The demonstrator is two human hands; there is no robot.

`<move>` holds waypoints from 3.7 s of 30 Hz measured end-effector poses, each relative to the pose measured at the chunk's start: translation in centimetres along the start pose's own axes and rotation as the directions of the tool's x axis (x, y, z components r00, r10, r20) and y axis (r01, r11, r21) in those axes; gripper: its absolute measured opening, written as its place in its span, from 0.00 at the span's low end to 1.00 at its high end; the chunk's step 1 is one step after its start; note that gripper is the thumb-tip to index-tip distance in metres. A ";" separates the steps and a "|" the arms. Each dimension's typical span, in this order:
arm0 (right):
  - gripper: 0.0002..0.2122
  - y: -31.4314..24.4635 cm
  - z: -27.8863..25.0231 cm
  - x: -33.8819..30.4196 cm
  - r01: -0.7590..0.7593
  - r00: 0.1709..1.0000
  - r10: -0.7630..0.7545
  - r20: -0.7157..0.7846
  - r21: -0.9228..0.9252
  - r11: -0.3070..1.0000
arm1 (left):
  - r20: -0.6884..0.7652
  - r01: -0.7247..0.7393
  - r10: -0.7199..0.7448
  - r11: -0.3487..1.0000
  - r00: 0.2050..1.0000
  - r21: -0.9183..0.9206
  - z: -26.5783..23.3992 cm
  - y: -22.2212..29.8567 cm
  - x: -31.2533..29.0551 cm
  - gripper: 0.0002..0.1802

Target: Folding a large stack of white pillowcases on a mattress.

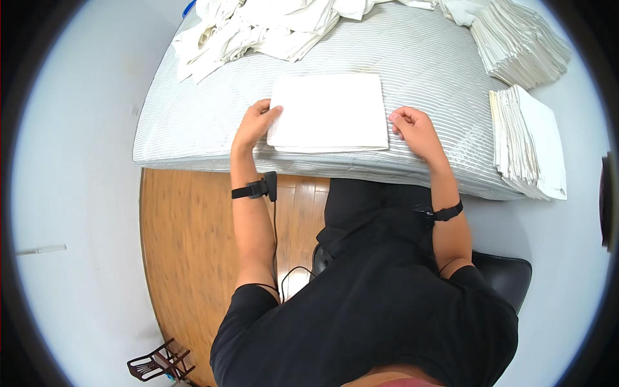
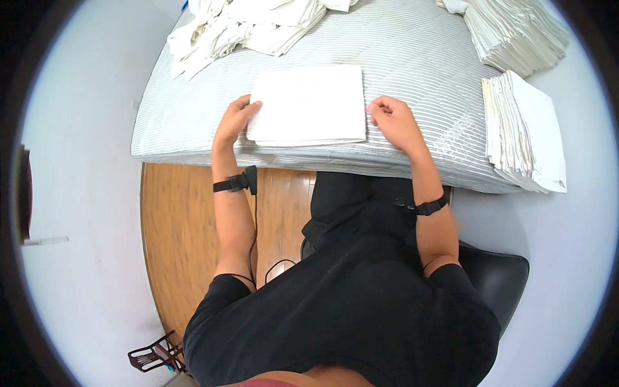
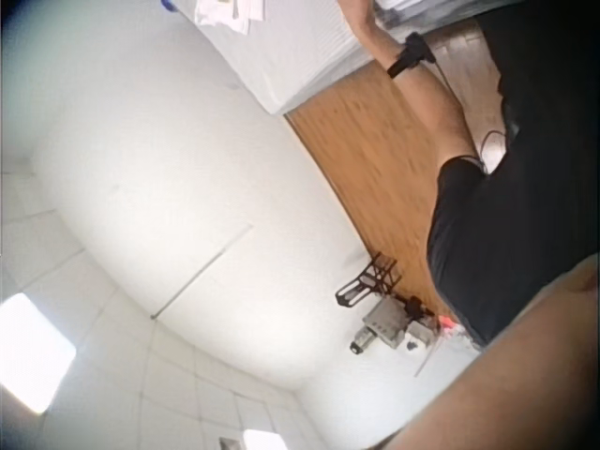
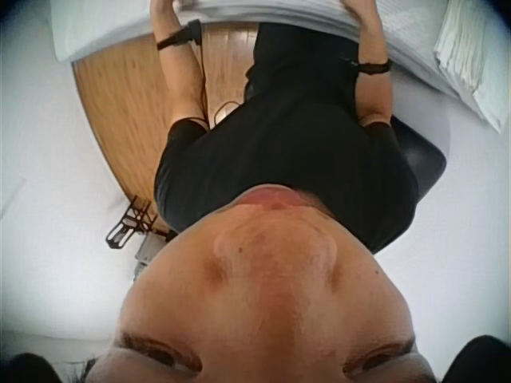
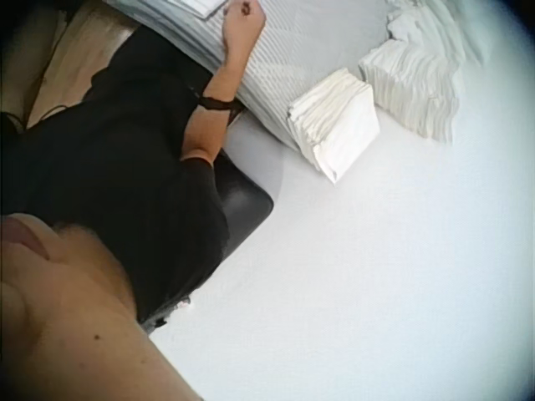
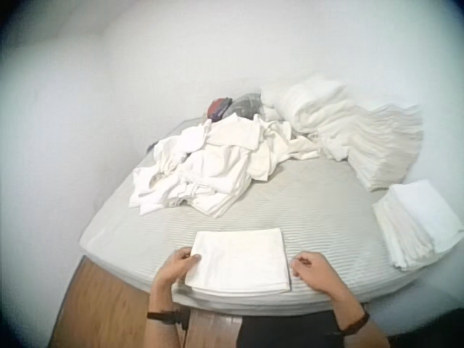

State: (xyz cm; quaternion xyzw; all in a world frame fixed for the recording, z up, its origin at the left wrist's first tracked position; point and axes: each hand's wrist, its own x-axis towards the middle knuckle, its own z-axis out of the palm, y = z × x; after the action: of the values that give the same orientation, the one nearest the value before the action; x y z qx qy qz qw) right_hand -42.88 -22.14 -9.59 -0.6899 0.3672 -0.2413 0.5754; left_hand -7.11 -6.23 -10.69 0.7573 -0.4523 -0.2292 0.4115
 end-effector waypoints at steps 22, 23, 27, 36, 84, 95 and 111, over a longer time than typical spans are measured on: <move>0.31 -2.1 -16.8 -7.9 0.483 0.874 -0.185 -0.450 0.761 0.432 | 0.413 0.306 -0.090 0.813 0.906 -0.495 22.7 25.3 4.5 0.34; 0.31 -2.0 -18.4 -8.5 0.528 0.845 -0.171 -0.506 0.743 0.410 | 0.439 0.302 -0.071 0.821 0.896 -0.484 24.0 26.4 5.2 0.34; 0.31 -0.5 -20.0 -17.6 0.662 0.732 -0.100 -0.673 0.671 0.333 | 0.686 0.479 0.271 0.547 0.675 -0.687 29.1 31.8 8.3 0.30; 0.30 1.8 -31.9 -16.1 0.818 0.573 -0.031 -0.819 0.570 0.074 | 0.648 0.020 0.429 0.825 0.630 -0.565 44.4 41.8 15.6 0.18; 0.03 -23.9 -3.7 -5.4 0.763 0.646 -0.714 0.270 -0.188 0.619 | 0.373 0.376 -0.128 0.000 0.919 -0.927 15.6 4.7 23.0 0.13; 0.22 -1.4 -13.4 37.8 0.067 0.955 -0.239 -0.177 -0.655 0.752 | 0.414 0.414 -0.196 -0.043 0.889 -0.909 12.2 2.4 22.3 0.14; 0.23 7.2 -16.8 57.9 -0.005 0.905 -0.351 -0.242 -0.829 0.559 | 0.435 0.402 -0.164 -0.198 0.886 -0.894 11.9 2.8 22.6 0.16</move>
State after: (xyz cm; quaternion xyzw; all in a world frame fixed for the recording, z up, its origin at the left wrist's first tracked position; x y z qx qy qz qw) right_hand -21.66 -78.41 -18.04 -0.8483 0.4691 -0.2310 0.0840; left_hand -6.12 -31.64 -14.41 0.2547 0.0231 -0.6324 0.7312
